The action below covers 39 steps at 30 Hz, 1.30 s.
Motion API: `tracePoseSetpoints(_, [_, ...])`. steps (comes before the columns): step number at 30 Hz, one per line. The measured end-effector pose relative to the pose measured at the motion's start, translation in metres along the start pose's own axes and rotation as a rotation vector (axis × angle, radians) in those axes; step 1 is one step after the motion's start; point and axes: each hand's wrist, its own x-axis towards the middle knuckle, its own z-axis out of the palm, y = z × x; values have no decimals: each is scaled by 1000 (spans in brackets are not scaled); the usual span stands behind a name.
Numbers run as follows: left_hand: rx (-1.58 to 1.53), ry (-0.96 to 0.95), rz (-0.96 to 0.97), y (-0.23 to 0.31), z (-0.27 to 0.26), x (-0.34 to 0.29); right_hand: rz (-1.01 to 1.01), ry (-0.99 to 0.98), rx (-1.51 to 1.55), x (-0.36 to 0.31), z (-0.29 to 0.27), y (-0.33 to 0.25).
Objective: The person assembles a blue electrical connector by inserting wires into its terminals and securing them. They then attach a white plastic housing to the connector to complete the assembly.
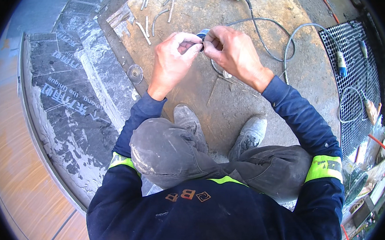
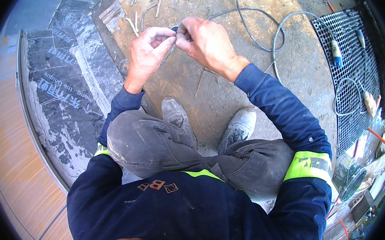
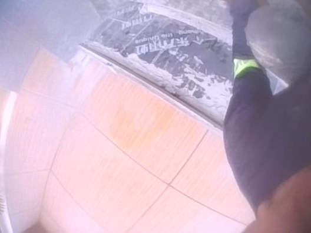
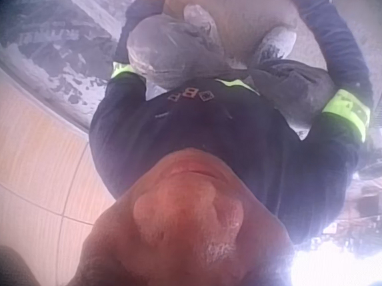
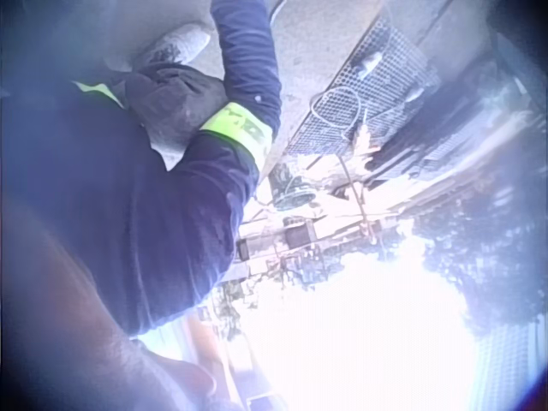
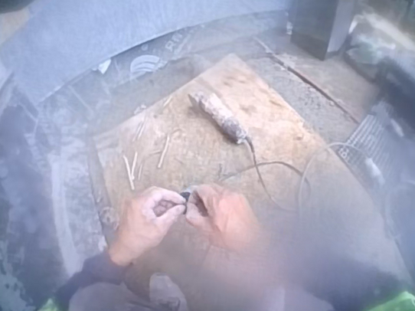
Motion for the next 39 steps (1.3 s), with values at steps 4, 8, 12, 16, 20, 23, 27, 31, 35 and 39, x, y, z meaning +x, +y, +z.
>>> tracePoseSetpoints(4, [22, -21, -23, -4, 4, -2, -121, -6, -140, -3, 5, -6])
tracePoseSetpoints(8, [-134, -33, -117, -5, 1, -2, -115, 10, 3, 3, -1, 7])
tracePoseSetpoints(12, [-248, -87, -178, -3, -6, 0, -90, -28, 10, 2, -14, 11])
tracePoseSetpoints(16, [-249, -106, -171, -4, -5, 1, -122, -19, 22, 0, -9, 16])
tracePoseSetpoints(20, [-260, -111, -176, 0, -7, 1, -58, -46, 155, 2, -9, 19])
tracePoseSetpoints(23, [-254, -129, -185, 0, -9, 2, 34, -101, 252, 2, -10, 18])
tracePoseSetpoints(27, [-206, -124, -173, -4, -7, -1, 179, -184, 307, 3, -12, 13])
tracePoseSetpoints(31, [-184, -131, -162, 0, -4, -1, 242, -133, 486, 2, 2, 22])
tracePoseSetpoints(35, [-154, -117, -101, -7, -2, -3, 378, -192, 419, 5, -10, 0])
tracePoseSetpoints(39, [-272, -150, -145, -11, -2, -1, 237, -150, 358, 5, -5, 17])
